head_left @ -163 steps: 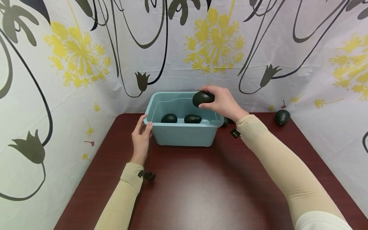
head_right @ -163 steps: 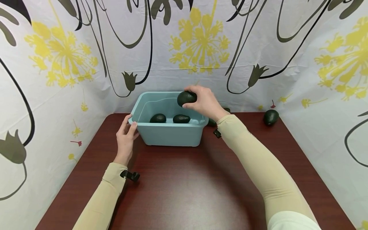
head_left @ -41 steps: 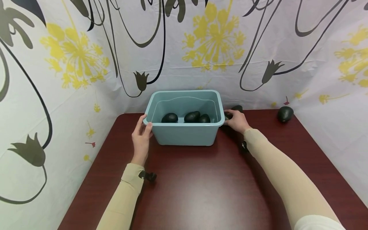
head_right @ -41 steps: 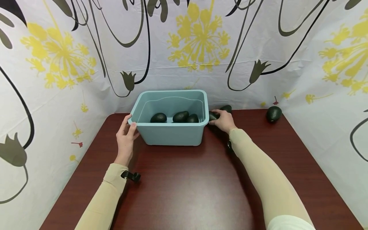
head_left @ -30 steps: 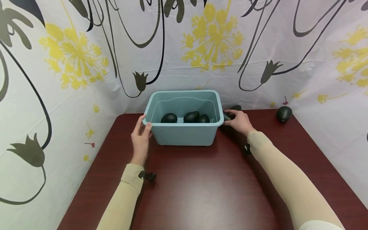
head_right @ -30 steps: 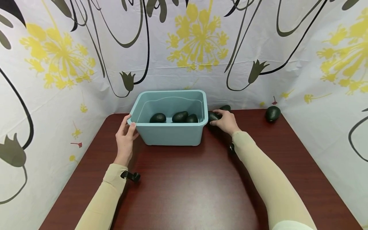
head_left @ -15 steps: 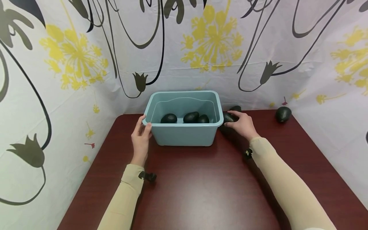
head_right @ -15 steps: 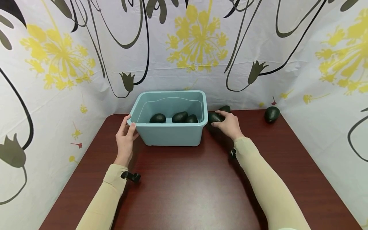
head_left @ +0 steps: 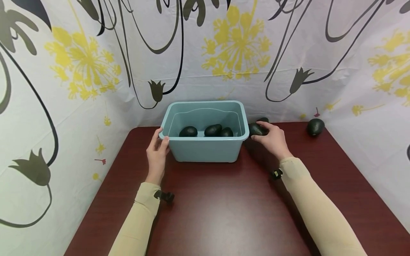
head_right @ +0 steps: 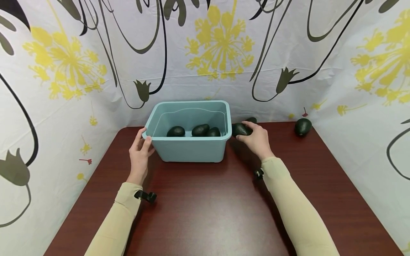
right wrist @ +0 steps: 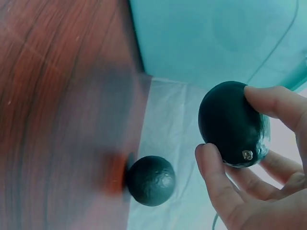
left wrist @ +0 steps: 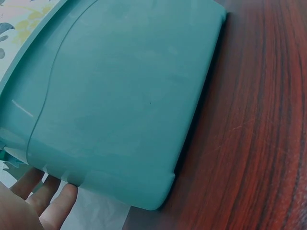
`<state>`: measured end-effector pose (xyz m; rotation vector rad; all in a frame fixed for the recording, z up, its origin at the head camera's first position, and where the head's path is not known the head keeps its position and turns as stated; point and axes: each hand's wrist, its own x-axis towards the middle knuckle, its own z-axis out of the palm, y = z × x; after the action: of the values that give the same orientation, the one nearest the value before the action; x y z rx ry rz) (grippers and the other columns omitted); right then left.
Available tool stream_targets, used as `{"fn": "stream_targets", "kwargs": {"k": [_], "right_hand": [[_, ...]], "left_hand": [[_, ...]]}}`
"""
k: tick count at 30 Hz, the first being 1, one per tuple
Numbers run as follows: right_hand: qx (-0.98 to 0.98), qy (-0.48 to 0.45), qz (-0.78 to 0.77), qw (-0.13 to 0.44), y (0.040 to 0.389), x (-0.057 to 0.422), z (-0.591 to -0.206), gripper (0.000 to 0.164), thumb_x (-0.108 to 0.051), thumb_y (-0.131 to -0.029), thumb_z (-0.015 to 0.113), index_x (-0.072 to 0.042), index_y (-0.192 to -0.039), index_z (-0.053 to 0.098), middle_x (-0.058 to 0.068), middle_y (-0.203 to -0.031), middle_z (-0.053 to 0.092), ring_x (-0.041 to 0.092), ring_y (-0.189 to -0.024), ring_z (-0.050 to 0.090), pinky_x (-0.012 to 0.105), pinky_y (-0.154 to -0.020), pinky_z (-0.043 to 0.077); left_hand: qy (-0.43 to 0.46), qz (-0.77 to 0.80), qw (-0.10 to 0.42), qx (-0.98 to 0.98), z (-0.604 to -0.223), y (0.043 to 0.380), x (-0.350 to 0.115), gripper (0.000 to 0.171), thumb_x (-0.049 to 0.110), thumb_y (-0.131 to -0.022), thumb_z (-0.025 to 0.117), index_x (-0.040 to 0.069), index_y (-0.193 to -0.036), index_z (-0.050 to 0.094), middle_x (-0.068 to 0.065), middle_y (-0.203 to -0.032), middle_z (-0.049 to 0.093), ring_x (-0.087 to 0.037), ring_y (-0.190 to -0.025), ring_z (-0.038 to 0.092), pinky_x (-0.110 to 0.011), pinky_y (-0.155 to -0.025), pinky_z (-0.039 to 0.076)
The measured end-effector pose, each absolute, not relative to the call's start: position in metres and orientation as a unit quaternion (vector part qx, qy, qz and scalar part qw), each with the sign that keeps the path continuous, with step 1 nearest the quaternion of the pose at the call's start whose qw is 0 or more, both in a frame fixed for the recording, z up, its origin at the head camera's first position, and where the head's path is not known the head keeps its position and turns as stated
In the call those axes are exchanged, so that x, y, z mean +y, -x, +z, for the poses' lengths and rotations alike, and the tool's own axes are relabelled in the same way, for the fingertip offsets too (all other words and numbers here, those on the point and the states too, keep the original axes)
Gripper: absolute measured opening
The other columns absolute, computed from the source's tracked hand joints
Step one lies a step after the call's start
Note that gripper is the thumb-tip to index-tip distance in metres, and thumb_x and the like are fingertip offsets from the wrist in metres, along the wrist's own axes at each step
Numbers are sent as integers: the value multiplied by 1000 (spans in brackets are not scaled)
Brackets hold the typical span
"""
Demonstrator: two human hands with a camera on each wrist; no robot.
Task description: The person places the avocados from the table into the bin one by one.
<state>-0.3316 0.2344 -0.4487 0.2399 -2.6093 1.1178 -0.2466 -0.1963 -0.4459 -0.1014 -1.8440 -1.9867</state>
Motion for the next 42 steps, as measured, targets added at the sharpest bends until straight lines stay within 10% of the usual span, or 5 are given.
{"fn": "stream_targets", "kwargs": {"k": [42], "right_hand": [[-873,-42,418,246,281,234,-407,62,-38,-84,82,-22,-140,61,6,-129,65,26,-102,65,45,-84,51]], "left_hand": [[59,-716,217,-661,-454,251,-199,53,32,-99,66,19,-148,51,-23,-144,48,-27,-125,53,-63,-101,41]]}}
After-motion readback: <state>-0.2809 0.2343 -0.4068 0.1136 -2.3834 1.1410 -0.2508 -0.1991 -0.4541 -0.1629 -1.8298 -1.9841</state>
